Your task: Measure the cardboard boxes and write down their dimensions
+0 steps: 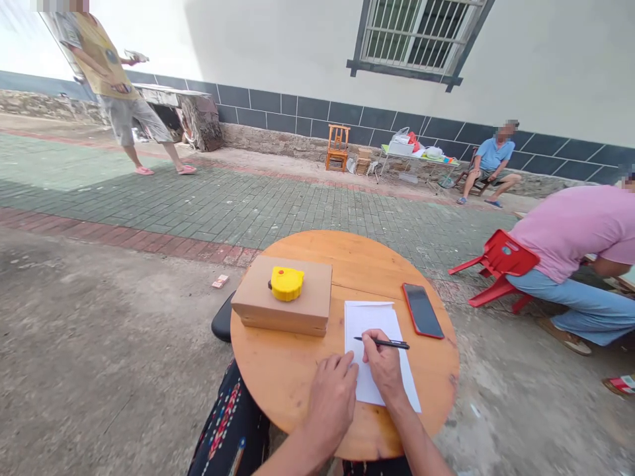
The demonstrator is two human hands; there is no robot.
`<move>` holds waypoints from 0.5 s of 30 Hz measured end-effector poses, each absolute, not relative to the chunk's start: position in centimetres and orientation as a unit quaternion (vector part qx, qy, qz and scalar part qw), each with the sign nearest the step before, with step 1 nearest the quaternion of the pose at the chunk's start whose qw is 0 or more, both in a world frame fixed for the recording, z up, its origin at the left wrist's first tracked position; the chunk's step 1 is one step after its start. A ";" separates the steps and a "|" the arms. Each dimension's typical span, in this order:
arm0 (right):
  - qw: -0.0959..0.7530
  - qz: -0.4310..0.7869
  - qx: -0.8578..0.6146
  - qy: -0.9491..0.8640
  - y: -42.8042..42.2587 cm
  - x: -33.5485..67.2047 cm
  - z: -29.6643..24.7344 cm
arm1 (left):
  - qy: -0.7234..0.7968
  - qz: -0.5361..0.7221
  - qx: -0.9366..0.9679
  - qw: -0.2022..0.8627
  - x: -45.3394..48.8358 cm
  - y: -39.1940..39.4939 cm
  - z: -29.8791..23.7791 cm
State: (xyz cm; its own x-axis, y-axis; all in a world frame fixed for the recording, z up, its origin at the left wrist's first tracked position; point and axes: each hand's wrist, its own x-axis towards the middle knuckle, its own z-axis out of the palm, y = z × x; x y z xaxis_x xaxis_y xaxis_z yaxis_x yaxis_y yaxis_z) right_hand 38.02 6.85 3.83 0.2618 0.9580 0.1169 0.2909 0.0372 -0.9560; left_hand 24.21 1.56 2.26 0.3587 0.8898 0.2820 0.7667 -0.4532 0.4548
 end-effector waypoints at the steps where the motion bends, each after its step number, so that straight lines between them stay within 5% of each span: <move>1: 0.506 0.325 -0.612 -0.514 6.9 37.9 3.8 | 0.503 0.248 0.819 0.117 24.3 1.7 2.2; 15: 0.461 0.294 -0.615 -0.569 6.4 37.8 2.3 | 0.508 0.249 0.814 0.133 24.3 1.8 2.2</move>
State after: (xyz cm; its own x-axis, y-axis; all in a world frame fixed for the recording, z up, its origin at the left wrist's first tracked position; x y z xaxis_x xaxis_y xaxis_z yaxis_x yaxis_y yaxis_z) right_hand 37.83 6.44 2.35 0.1795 0.9702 0.1630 0.4288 0.0720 -0.9005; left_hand 24.33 1.80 2.19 0.3597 0.8931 0.2702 0.7600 -0.4485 0.4704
